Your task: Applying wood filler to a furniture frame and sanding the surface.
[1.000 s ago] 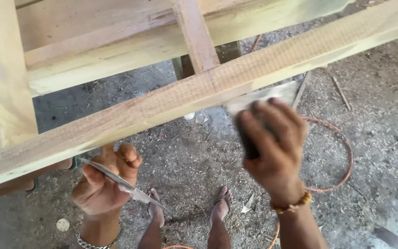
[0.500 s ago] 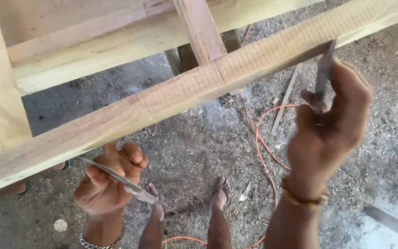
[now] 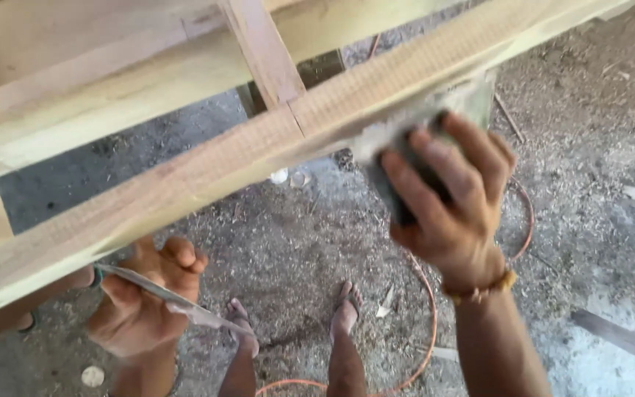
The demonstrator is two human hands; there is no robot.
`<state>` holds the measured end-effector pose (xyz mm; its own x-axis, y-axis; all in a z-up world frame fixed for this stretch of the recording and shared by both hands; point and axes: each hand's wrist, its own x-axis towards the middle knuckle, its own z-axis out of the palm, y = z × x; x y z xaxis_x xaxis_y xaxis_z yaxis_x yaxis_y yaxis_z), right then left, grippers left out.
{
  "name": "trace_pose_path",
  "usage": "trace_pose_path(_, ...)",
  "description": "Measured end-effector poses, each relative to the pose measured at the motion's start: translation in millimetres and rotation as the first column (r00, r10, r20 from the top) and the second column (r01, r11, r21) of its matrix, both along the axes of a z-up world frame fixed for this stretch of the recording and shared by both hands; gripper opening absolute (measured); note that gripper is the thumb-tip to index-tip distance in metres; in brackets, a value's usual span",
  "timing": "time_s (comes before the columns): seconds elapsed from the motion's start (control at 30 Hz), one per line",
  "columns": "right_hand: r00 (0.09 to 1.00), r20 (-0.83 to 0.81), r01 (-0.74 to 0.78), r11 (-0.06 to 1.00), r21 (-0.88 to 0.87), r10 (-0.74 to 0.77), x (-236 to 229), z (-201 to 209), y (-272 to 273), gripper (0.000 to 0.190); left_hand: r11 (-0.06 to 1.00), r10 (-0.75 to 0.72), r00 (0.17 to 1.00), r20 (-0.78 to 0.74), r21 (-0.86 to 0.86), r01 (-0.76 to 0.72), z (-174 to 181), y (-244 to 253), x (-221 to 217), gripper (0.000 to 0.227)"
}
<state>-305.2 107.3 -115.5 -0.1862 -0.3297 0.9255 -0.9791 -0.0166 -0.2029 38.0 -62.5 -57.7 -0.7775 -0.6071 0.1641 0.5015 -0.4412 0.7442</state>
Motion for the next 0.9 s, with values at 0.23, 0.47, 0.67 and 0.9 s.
trace_pose_path(0.23,0.998,0.052,-0.024,1.000,-0.006,0.024,3.0,2.3,-16.2,0.041,1.000,0.019,1.000,-0.021,-0.010,-0.020,-10.6,2.3,12.4,0.039)
trace_pose_path(0.47,0.918,0.391,-0.091,0.995,0.051,0.064,-10.1,19.6,16.2,0.044,0.999,0.032,0.999,-0.012,-0.024,-0.032,6.4,3.2,-14.5,0.059)
trace_pose_path(0.67,0.830,0.544,-0.153,0.988,0.017,0.119,59.3,61.7,-11.1,0.046,0.978,0.137,0.990,-0.024,-0.158,-0.139,24.7,1.6,5.3,0.061)
trace_pose_path(0.9,0.963,0.200,-0.216,0.960,0.179,0.179,126.5,66.7,-16.3,0.040,0.963,0.207,0.978,-0.004,-0.173,-0.205,34.9,-3.8,39.2,0.065)
